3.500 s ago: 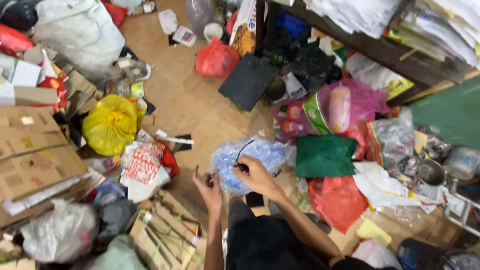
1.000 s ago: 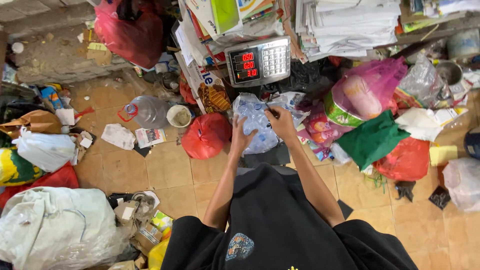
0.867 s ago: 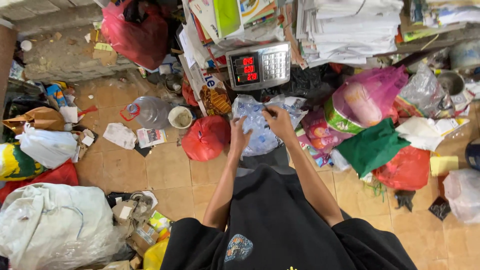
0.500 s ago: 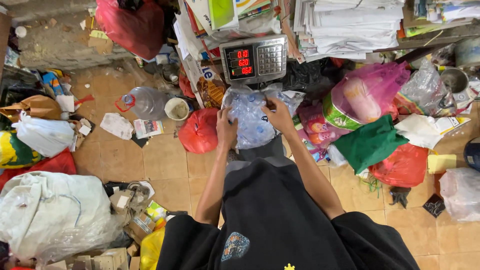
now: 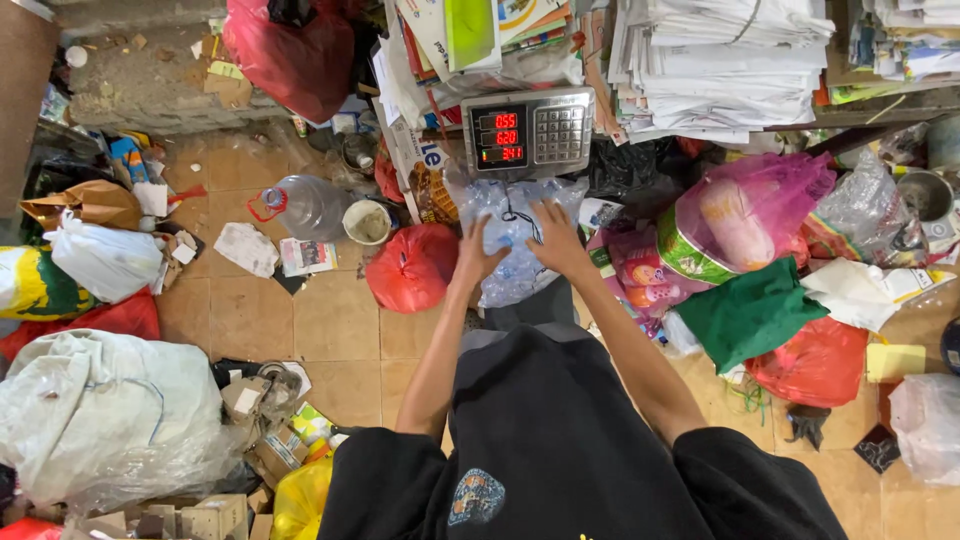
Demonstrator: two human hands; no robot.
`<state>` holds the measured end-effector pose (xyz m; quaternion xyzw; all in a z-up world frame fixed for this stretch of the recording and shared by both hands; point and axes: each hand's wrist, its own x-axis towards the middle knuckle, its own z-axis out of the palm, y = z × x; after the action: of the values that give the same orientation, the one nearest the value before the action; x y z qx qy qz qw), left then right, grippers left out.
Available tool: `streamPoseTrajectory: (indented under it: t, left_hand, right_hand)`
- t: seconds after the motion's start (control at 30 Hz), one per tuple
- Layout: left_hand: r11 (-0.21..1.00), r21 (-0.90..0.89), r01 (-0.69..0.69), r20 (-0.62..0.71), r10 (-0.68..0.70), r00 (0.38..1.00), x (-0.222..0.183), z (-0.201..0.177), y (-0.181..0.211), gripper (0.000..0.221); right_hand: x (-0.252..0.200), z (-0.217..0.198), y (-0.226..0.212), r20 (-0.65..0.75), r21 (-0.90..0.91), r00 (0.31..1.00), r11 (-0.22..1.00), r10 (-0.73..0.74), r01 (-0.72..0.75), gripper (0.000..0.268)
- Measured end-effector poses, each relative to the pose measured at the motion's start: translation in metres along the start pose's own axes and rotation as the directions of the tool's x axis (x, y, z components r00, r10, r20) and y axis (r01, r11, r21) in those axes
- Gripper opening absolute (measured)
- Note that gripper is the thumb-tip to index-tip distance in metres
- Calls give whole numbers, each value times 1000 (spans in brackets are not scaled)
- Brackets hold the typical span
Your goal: Weighing bundles of plastic bottles on a digital scale and recording the weight in a notebook.
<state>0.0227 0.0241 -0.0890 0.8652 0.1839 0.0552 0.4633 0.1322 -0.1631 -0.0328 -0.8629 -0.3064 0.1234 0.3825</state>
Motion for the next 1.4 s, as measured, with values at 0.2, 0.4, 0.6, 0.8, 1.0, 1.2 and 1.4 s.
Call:
streamPoseTrajectory:
  t: [0.2,0.4,0.6,0.8,1.0,1.2,1.4]
  left_hand:
    - [993,96,-71,-14,73,997,10,18,-1,83]
    - [978,179,-107,-116,129,985,-12,8,35,85]
    - [968,163,-194,-208,225,952,-30,2,57,78]
    - [966,176,-192,-258,233,938,-27,11,58,72]
    - [948,161,-276,-337,315,887,-4,4,79,58]
    - [874,392,-288,-252,403,880,97,23,20,66]
    - [809,578,-104,-30,148,988,101,22,43,106]
  right_hand:
    - [1,17,8,202,-268,973,962,114,-57,75]
    - [-16,14,15,-4,-57,1000,998,14,-15,71]
    - [-34,-13,-14,-204,128,978,992,31,-4,75]
    - [-36,-19,-6,-222,262,971,965,85,-24,80]
    - [3,-37,6,-220,295,971,955,98,-30,82]
    - [86,-35,63,-302,62,948,991,-97,121,88]
    - [105,-51,33,-198,-92,980,995,9,-28,88]
